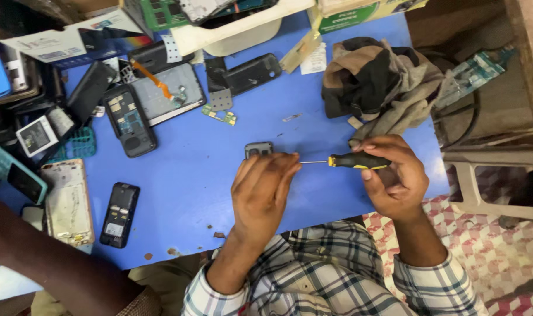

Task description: The person uses a screwdriver to remove screws from the back of a mobile phone, then opens the casing to access the internal components. They continue to unscrew and pry open the device, exposing the battery and circuit board.

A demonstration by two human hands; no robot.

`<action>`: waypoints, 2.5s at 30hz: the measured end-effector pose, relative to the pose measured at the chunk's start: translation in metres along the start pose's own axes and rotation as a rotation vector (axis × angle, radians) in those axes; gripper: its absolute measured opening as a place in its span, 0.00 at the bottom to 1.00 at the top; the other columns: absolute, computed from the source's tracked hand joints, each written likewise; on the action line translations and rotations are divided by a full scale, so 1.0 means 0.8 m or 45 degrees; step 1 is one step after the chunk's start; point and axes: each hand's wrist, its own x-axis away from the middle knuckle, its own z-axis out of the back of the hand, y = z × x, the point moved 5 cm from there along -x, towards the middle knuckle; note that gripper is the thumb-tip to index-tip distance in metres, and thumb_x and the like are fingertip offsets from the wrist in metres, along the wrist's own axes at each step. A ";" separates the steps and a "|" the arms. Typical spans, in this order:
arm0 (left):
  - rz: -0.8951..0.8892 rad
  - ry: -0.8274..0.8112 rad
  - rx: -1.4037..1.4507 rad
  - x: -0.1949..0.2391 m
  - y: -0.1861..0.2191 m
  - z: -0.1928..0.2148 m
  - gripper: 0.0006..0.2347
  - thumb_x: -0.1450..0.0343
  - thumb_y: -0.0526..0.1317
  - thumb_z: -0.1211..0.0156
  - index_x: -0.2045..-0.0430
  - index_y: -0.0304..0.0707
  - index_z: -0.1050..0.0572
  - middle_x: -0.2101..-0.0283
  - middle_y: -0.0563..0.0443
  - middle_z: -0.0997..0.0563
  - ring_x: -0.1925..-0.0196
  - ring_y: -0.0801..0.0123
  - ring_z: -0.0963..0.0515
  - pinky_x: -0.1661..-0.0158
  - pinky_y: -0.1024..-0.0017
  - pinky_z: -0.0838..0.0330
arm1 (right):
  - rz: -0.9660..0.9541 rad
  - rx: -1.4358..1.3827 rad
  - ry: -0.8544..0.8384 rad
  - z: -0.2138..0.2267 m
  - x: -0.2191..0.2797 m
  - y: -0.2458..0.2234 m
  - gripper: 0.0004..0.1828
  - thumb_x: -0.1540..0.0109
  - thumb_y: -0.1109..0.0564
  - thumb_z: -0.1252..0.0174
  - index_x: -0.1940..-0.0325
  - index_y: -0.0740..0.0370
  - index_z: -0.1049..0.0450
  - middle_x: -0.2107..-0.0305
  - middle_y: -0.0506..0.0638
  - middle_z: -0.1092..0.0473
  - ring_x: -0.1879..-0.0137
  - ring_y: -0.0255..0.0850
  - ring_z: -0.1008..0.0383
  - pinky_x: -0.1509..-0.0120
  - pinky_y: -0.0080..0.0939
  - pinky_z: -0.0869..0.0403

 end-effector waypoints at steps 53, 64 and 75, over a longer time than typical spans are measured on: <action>0.308 -0.175 -0.263 0.065 -0.027 0.043 0.25 0.37 0.31 0.31 0.44 0.36 0.29 0.40 0.51 0.24 0.41 0.54 0.28 0.42 0.56 0.40 | -0.146 -0.003 0.190 -0.025 0.000 -0.002 0.38 0.20 0.61 0.41 0.18 0.49 0.61 0.44 0.53 0.38 0.57 0.46 0.22 0.48 0.45 0.17; 0.296 -0.289 -0.224 0.060 -0.025 0.035 0.24 0.38 0.29 0.31 0.46 0.36 0.28 0.41 0.52 0.24 0.40 0.54 0.30 0.41 0.58 0.40 | -0.032 -0.055 0.184 -0.030 -0.003 -0.001 0.39 0.26 0.64 0.39 0.20 0.47 0.56 0.49 0.56 0.35 0.57 0.50 0.20 0.49 0.48 0.14; 0.279 -0.315 -0.197 0.056 -0.026 0.033 0.24 0.37 0.29 0.31 0.45 0.35 0.29 0.41 0.50 0.24 0.38 0.56 0.26 0.39 0.57 0.39 | -0.034 -0.026 0.178 -0.029 -0.001 -0.001 0.39 0.28 0.64 0.38 0.22 0.49 0.56 0.50 0.59 0.34 0.55 0.53 0.17 0.50 0.46 0.16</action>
